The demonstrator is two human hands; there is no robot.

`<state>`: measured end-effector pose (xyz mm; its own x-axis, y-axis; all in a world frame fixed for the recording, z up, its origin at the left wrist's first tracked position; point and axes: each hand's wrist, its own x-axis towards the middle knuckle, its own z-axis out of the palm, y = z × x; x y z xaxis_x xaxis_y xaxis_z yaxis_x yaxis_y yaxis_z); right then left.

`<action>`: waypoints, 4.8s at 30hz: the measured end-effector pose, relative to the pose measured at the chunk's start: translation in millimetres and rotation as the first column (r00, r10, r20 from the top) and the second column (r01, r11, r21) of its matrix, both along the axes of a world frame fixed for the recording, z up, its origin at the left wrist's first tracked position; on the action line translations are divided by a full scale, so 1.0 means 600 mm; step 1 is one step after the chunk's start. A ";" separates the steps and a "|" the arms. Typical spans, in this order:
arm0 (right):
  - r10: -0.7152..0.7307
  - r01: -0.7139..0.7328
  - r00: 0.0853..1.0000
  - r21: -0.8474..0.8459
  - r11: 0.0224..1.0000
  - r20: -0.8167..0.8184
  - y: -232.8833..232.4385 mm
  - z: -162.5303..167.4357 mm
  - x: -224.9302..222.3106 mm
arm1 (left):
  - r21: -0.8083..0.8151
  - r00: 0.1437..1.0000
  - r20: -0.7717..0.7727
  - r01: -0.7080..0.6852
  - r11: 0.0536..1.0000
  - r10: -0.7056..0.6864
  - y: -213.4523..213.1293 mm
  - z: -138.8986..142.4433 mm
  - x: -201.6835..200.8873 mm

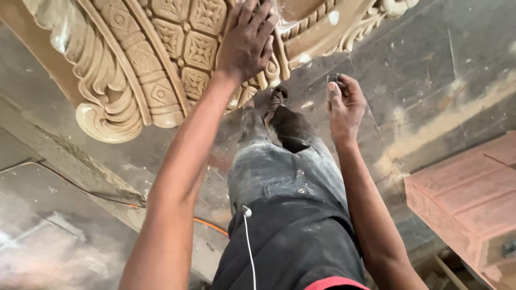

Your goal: The person sands and smooths intricate floral wood carvings on a large wooden frame by hand using small pieces of abrasive material and applying a white paste to various sections.

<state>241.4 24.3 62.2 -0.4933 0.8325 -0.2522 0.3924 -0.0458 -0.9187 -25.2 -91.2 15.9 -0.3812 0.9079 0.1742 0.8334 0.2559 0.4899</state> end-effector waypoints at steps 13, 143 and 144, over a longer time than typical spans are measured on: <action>0.470 -0.483 0.874 -0.314 0.818 -0.119 0.103 0.053 -0.009 | 0.050 0.176 0.982 -0.578 0.815 0.065 0.072 0.068 0.286; 0.624 -0.656 0.539 0.746 -0.110 0.566 0.750 -0.175 -0.274 | 0.227 0.402 -0.473 -0.804 0.549 0.784 0.175 -0.160 0.382; 0.621 -0.643 0.548 0.757 -0.115 0.560 0.748 -0.174 -0.275 | 0.263 0.394 -0.369 -0.825 0.500 0.842 0.176 -0.163 0.384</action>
